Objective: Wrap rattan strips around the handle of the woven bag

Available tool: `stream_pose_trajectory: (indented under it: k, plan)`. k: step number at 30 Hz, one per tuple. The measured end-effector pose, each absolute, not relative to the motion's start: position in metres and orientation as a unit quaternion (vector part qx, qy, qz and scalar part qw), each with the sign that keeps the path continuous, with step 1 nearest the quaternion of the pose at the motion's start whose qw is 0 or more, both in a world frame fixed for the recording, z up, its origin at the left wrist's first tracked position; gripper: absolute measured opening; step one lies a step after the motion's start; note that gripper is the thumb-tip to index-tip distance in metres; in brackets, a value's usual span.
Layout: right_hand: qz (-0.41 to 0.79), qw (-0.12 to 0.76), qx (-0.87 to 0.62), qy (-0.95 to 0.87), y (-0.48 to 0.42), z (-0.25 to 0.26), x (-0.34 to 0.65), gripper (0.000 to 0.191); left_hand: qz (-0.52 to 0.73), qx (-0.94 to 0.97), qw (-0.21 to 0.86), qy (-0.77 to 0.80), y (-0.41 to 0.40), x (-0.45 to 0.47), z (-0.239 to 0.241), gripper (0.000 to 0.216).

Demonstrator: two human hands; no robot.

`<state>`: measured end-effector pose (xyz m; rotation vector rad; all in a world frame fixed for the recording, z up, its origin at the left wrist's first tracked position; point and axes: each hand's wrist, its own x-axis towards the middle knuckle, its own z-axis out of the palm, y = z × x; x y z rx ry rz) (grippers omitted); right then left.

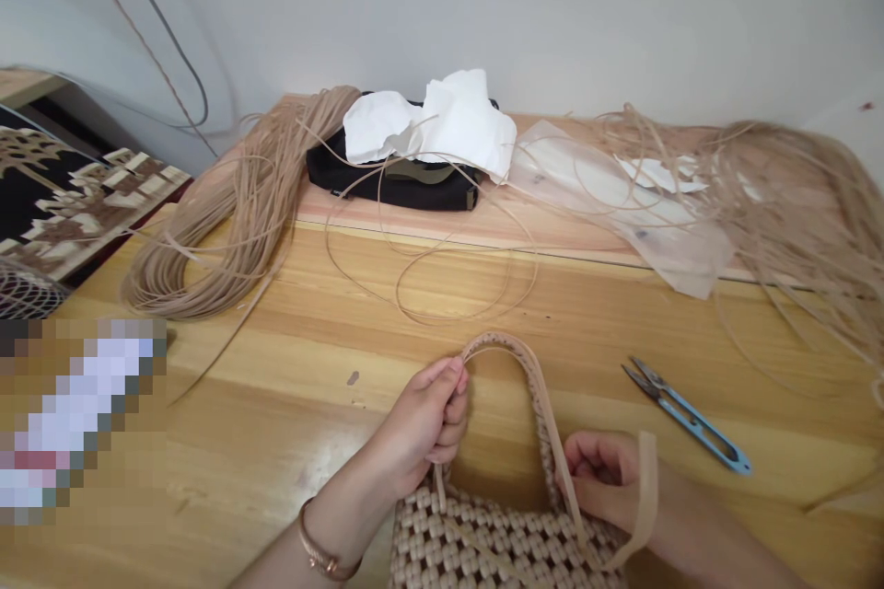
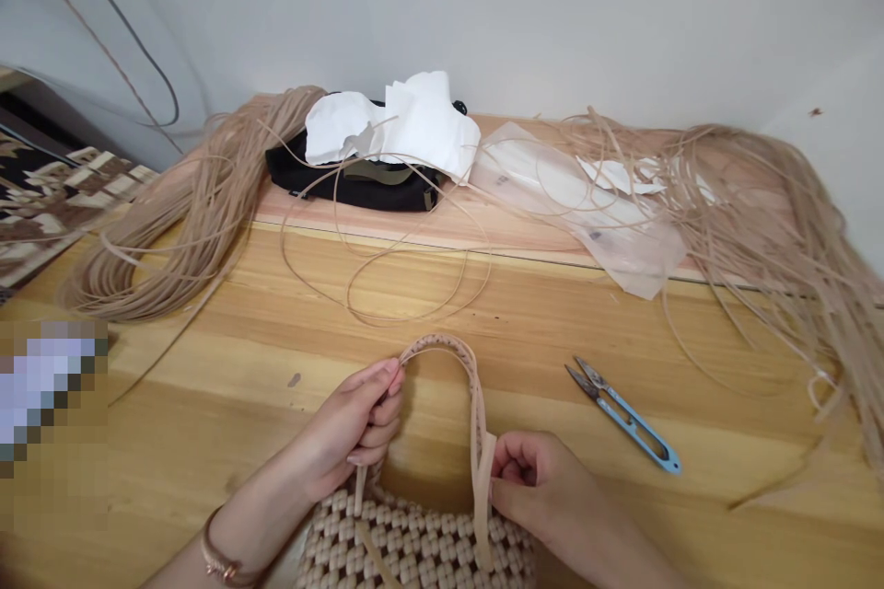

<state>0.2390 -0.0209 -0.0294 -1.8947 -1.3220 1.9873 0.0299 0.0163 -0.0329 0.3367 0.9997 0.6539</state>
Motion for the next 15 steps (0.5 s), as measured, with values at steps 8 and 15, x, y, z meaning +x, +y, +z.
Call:
stream_pose_trajectory:
  k: [8,15]
  plan:
    - [0.657,0.051,-0.614,-0.434,-0.017,-0.03,0.237,0.029,0.307,0.162,0.816,0.463,0.015,0.029,-0.034,0.025]
    - [0.608,0.074,-0.647,-0.454,-0.02,-0.042,0.237,0.031,0.308,0.164,0.815,0.463,0.015,0.029,-0.034,0.026]
